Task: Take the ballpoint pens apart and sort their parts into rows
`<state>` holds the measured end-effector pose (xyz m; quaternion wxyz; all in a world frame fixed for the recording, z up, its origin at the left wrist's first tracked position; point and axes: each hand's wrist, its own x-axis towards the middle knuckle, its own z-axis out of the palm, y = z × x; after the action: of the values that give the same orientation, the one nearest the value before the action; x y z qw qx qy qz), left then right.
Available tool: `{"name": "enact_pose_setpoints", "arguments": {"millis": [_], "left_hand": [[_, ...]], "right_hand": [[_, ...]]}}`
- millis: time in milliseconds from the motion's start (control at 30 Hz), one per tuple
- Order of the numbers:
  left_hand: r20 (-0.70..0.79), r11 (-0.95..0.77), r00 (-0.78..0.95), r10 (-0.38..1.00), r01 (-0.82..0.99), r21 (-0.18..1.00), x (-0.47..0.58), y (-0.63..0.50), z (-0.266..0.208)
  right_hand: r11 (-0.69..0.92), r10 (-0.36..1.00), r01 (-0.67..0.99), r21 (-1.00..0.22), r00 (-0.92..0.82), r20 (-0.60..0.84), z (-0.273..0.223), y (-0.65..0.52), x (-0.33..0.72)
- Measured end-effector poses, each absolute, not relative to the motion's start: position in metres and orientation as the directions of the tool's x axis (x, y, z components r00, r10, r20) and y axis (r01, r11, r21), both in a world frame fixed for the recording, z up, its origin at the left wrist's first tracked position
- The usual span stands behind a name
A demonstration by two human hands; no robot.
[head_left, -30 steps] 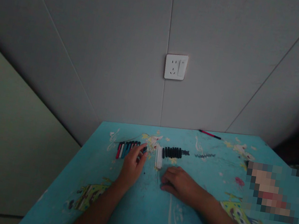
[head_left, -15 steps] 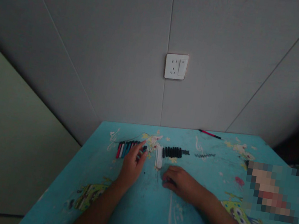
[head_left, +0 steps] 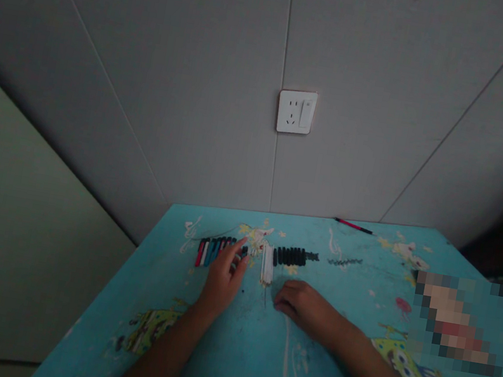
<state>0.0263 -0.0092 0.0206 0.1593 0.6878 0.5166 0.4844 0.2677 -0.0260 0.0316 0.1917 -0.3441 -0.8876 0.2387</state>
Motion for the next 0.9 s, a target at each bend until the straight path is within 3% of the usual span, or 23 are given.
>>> {"name": "enact_pose_setpoints", "arguments": {"millis": [267, 433, 600, 900], "left_hand": [[0.528, -0.487, 0.116, 0.841, 0.588, 0.646, 0.027, -0.007, 0.019], [0.519, -0.537, 0.21, 0.829, 0.561, 0.63, 0.028, -0.009, 0.021], [0.479, -0.565, 0.305, 0.823, 0.521, 0.639, 0.034, -0.018, 0.027], [0.418, -0.628, 0.491, 0.764, 0.422, 0.654, 0.038, -0.023, 0.029]], "right_hand": [[0.665, 0.715, 0.561, -0.492, -0.668, 0.204, 0.037, -0.03, 0.265], [0.617, 0.753, 0.492, -0.614, -0.595, 0.28, 0.033, -0.031, 0.26], [0.511, 0.84, 0.396, -0.762, -0.416, 0.347, 0.024, -0.035, 0.248], [0.52, 0.851, 0.378, -0.766, -0.3, 0.43, 0.02, -0.036, 0.244]]}}
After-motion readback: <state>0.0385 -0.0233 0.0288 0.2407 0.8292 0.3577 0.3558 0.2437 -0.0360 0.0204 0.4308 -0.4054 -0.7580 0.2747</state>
